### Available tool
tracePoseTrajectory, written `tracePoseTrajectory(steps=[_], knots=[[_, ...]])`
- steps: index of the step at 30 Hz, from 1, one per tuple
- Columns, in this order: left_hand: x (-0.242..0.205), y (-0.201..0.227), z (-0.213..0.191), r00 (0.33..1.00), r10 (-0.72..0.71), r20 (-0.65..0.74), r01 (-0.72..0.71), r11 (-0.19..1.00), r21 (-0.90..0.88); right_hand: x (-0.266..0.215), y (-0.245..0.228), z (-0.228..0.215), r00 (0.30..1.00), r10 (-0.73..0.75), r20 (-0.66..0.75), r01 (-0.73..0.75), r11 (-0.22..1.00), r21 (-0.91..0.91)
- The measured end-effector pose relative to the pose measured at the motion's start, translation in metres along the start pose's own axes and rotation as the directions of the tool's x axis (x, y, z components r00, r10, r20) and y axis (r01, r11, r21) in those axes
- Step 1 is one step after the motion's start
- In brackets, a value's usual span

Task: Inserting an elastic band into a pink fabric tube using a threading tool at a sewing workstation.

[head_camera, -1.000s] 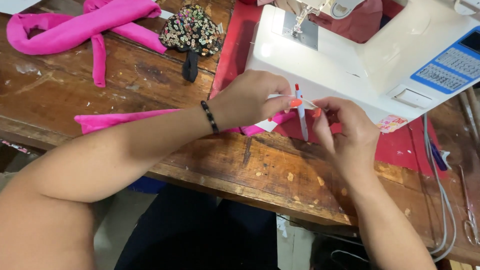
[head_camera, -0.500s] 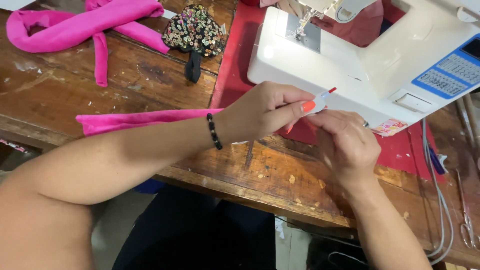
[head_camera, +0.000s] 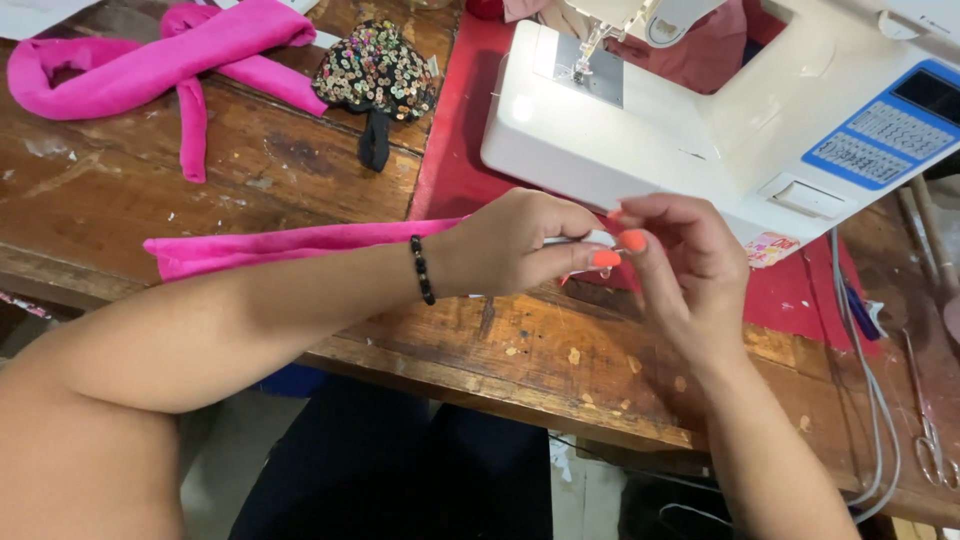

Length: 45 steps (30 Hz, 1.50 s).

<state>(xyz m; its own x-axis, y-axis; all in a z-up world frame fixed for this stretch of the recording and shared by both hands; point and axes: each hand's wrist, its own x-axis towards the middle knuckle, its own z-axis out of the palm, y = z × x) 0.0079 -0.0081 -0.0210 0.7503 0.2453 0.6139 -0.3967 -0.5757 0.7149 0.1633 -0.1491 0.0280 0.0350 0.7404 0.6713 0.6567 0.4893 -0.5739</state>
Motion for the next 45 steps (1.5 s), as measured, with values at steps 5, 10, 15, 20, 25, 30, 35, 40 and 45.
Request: tracePoseTrajectory(steps=[5,10,15,20,25,30,35,40,45], knots=[[0.004,0.012,-0.018,0.992,-0.120,0.051,0.124,0.988,-0.088,0.000,0.003,-0.007,0.966,0.182,0.182,-0.190,0.981,0.027],[0.005,0.020,-0.022,0.982,-0.186,-0.013,0.186,0.981,-0.050,-0.002,0.012,-0.002,0.884,0.451,0.123,-0.465,0.875,0.135],[-0.001,0.013,-0.013,0.973,-0.159,-0.167,0.169,0.984,0.049,-0.002,0.010,0.002,0.891,0.451,0.057,-0.448,0.892,-0.054],[-0.001,0.001,-0.010,0.962,-0.219,-0.165,0.223,0.975,0.008,-0.002,0.011,0.002,0.989,0.138,0.049,-0.122,0.961,-0.247],[0.002,0.014,-0.024,0.882,-0.470,0.045,0.460,0.835,-0.300,0.005,0.017,0.014,0.745,-0.614,0.262,0.643,0.556,-0.527],[0.006,0.033,-0.034,0.820,-0.559,0.127,0.572,0.784,-0.243,0.000,0.027,0.011,0.723,-0.621,0.302,0.688,0.606,-0.399],[0.001,0.023,-0.024,0.938,-0.336,-0.088,0.333,0.942,-0.045,-0.010,0.044,0.009,0.774,-0.566,0.284,0.617,0.571,-0.542],[-0.006,0.028,-0.017,0.992,-0.032,-0.125,0.058,0.977,0.205,-0.012,0.048,0.008,0.838,-0.488,0.244,0.528,0.609,-0.592],[-0.007,0.020,-0.008,0.976,0.037,-0.217,0.019,0.967,0.255,-0.018,0.040,0.007,0.951,-0.279,0.129,0.290,0.673,-0.681]])
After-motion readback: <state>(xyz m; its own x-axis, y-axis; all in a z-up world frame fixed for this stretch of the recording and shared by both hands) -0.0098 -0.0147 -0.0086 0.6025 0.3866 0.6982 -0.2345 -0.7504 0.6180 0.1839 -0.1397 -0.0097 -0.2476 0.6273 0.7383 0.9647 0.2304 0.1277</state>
